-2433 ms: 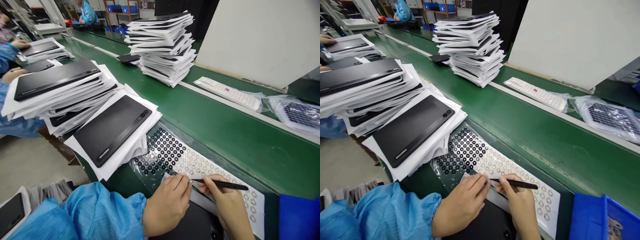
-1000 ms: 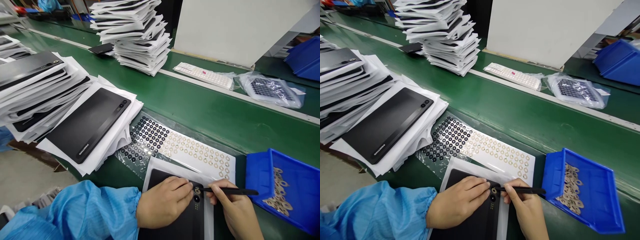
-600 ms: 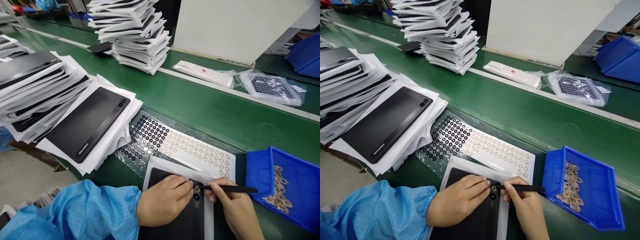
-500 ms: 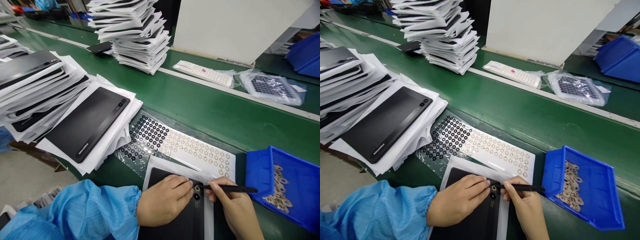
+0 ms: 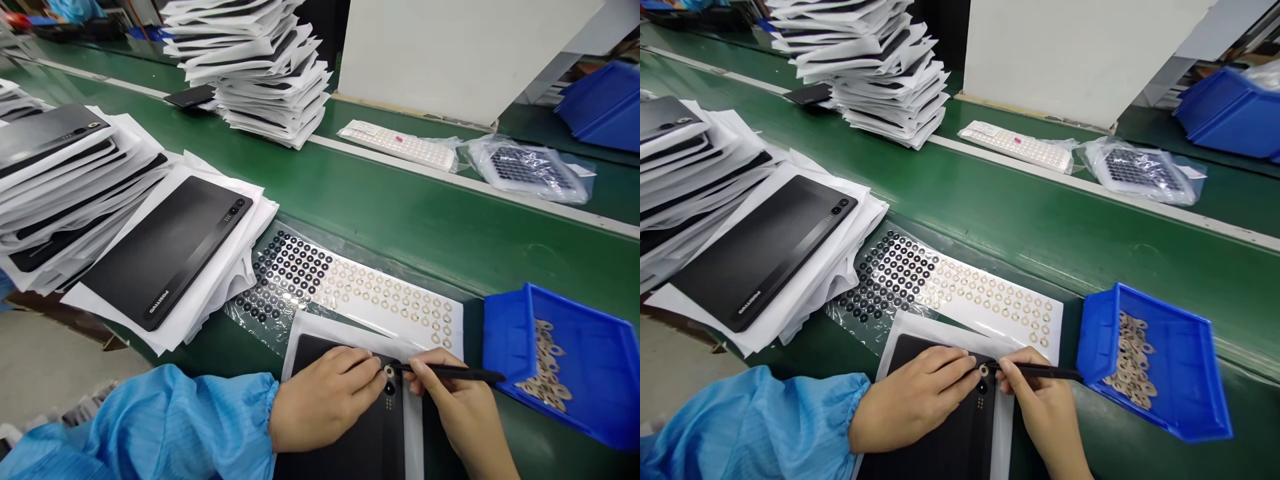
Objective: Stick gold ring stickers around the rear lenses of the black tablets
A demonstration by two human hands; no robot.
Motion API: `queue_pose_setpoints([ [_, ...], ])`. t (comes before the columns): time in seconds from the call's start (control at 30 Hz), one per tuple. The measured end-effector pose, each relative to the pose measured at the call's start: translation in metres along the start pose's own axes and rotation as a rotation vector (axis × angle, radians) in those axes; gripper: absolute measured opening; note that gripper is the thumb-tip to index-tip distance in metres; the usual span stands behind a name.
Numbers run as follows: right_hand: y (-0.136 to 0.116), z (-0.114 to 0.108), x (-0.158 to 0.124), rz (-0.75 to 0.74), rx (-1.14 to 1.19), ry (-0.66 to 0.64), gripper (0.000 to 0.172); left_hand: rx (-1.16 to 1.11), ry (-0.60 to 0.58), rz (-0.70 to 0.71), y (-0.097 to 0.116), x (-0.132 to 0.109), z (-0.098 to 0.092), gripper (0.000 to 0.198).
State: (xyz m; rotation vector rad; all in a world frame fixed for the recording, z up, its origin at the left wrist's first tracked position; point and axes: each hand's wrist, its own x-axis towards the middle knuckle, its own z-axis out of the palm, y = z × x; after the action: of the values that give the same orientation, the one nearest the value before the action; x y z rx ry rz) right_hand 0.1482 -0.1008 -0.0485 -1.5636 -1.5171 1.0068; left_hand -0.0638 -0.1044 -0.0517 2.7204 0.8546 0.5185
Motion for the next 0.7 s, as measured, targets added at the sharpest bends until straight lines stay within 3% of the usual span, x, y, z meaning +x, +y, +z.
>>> queue_pose_setpoints([
  [0.2,-0.005,0.001,0.001,-0.095,-0.009,0.012,0.023,0.065,-0.092,0.016,0.004,0.006,-0.004,0.040],
  [0.37,0.002,0.000,0.000,0.002,0.100,0.057,0.027,0.169,-0.153,0.026,0.010,0.013,-0.008,0.042],
  [0.5,0.006,-0.001,-0.004,0.037,0.180,0.095,0.029,0.203,-0.110,0.005,0.015,0.014,-0.001,0.040],
  [0.7,-0.001,-0.001,-0.008,-0.046,0.124,0.082,0.026,0.130,0.009,-0.075,0.018,0.008,0.008,0.039],
])
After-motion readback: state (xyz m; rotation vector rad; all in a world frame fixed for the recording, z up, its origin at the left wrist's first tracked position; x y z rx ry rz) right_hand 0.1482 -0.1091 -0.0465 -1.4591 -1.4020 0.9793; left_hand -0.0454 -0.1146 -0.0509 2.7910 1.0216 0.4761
